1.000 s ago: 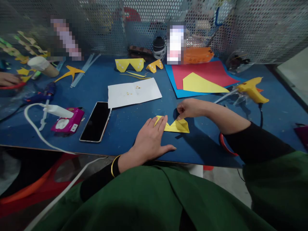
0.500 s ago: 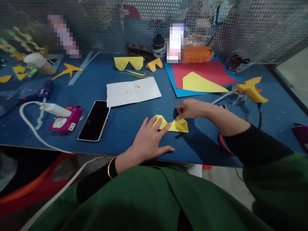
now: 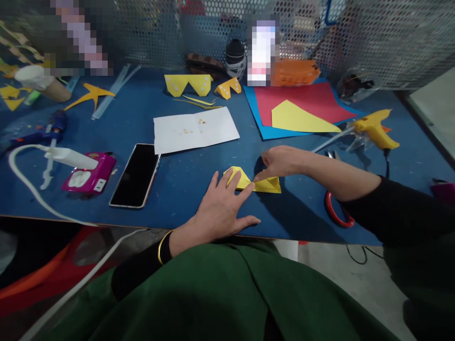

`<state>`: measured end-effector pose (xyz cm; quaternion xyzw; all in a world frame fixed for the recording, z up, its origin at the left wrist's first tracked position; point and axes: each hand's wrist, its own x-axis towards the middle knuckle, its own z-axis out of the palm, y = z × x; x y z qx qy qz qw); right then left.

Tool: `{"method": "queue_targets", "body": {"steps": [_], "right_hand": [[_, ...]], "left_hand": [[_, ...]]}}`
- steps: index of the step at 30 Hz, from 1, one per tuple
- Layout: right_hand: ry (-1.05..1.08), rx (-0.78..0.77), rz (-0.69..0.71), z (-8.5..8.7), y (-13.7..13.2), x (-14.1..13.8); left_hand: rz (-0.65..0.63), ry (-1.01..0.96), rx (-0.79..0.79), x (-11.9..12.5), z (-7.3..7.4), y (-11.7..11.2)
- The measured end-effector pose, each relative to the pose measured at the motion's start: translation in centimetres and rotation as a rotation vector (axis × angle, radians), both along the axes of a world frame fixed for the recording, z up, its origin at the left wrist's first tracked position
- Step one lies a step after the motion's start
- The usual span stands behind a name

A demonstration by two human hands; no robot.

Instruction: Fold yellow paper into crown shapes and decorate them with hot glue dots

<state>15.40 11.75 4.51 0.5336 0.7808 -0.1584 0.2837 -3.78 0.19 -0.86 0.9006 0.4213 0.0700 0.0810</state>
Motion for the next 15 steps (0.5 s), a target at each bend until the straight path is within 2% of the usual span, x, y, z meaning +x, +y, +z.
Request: {"method": "queue_targets", "body": {"steps": [8, 15], "right_hand": [[-0.042, -0.029, 0.014, 0.19, 0.22, -0.80], [-0.023, -0.022, 0.024, 0.35, 0.51, -0.38]], "left_hand": [[0.011, -0.009, -0.006, 0.00, -0.09, -0.04], [0.009, -0.007, -0.015, 0.01, 0.11, -0.12]]}}
